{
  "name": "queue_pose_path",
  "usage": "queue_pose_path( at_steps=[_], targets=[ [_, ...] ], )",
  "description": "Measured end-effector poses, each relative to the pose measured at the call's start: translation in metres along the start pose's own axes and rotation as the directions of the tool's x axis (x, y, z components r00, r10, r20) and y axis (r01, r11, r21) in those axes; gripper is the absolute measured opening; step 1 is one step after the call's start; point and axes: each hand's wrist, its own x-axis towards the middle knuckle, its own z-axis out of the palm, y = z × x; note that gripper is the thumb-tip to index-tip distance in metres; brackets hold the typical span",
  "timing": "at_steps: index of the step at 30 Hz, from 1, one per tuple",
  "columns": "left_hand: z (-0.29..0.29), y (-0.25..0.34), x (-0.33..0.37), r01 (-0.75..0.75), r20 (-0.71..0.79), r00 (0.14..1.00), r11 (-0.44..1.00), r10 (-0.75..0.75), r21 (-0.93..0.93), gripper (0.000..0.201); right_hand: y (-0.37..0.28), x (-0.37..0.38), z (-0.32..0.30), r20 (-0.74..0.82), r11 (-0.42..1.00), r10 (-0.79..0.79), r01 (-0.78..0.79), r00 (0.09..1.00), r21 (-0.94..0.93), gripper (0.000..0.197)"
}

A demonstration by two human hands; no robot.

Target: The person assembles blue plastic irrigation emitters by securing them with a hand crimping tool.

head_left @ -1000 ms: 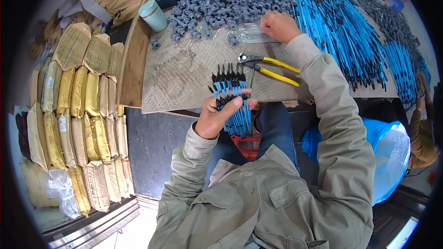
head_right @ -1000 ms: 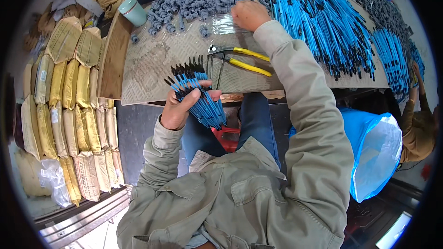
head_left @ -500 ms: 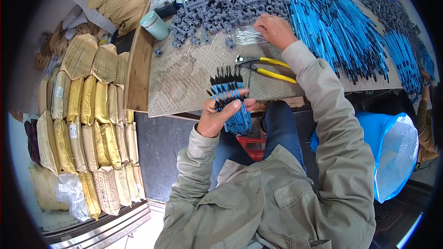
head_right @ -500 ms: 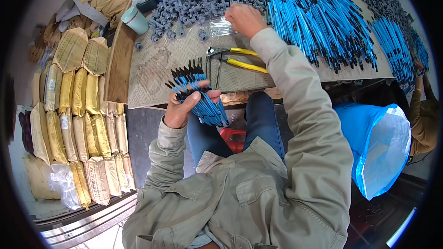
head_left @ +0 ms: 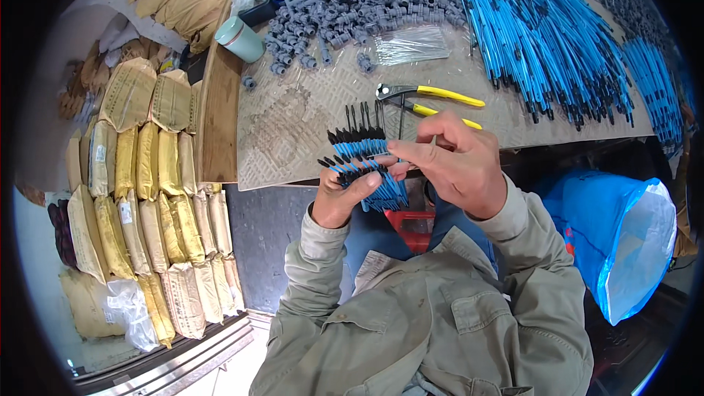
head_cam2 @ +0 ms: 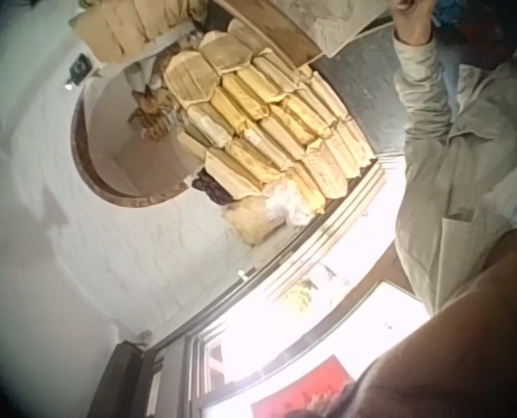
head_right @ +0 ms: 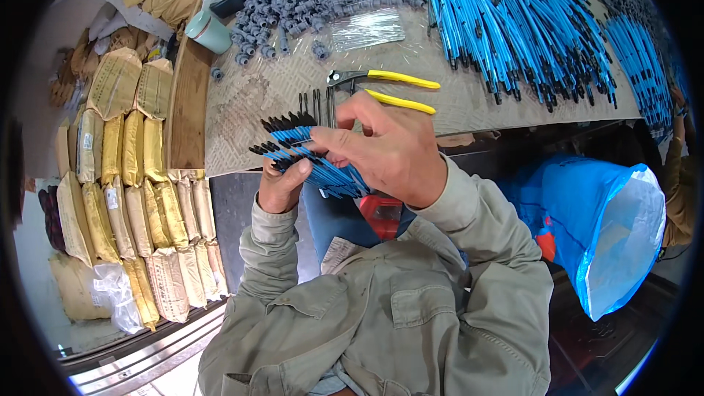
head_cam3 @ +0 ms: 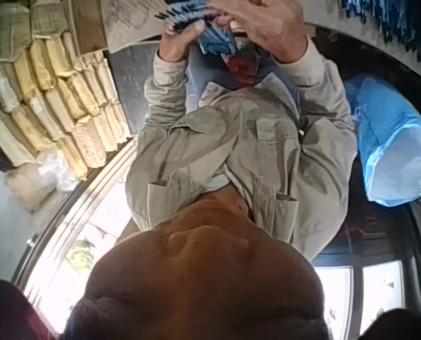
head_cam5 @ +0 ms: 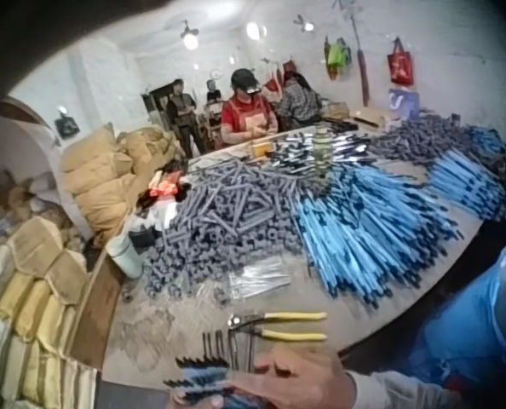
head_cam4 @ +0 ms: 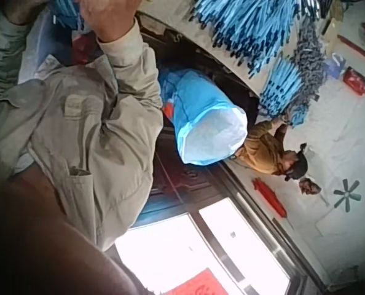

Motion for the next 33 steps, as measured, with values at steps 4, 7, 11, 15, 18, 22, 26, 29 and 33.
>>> queue_pose_path(
  at_steps=[4,7,11,15,18,22,26,29,33],
  targets=[
    [0.001,0.001,0.002,-0.02,0.037,0.999,0.999,0.022,-0.036,0.032,-0.004,0.0,-0.013,0.018,0.995,0.02,-0.018,1.0,-0.1,0.033],
    [-0.005,-0.003,0.002,-0.006,0.06,0.998,1.0,0.006,-0.011,0.035,0.0,-0.002,-0.005,0.0,0.998,-0.005,0.005,1.0,-0.06,0.034],
    [-0.003,-0.003,0.001,-0.017,0.055,0.998,0.999,0.02,-0.047,0.038,0.0,-0.001,0.0,-0.013,0.997,-0.021,0.02,1.0,-0.072,0.035],
    [0.003,0.001,0.001,-0.055,0.027,0.998,0.996,0.057,-0.072,0.038,0.0,0.001,-0.002,-0.008,0.989,-0.061,0.059,0.998,-0.132,0.036],
    [0.002,-0.003,0.001,-0.081,0.001,0.997,0.996,0.081,-0.048,0.037,-0.001,0.002,0.0,-0.01,0.988,-0.07,0.068,0.998,-0.139,0.037],
    [0.0,-0.006,-0.001,-0.087,-0.04,0.996,0.996,0.085,-0.035,0.034,-0.003,0.003,0.006,-0.021,0.994,-0.057,0.055,0.998,-0.1,0.036],
    [0.0,-0.006,-0.001,-0.075,-0.051,0.996,0.997,0.073,-0.034,0.031,-0.003,0.002,0.011,-0.033,0.998,-0.04,0.038,0.999,-0.059,0.035],
    [0.001,-0.004,0.001,-0.078,-0.038,0.996,0.996,0.076,-0.033,0.029,-0.004,0.002,0.013,-0.045,1.0,0.007,-0.006,0.999,0.016,0.034],
    [0.001,-0.003,0.0,-0.079,-0.02,0.997,0.997,0.079,-0.014,0.028,-0.007,0.003,0.014,-0.043,0.999,0.034,-0.033,0.999,0.022,0.033]
  ],
)
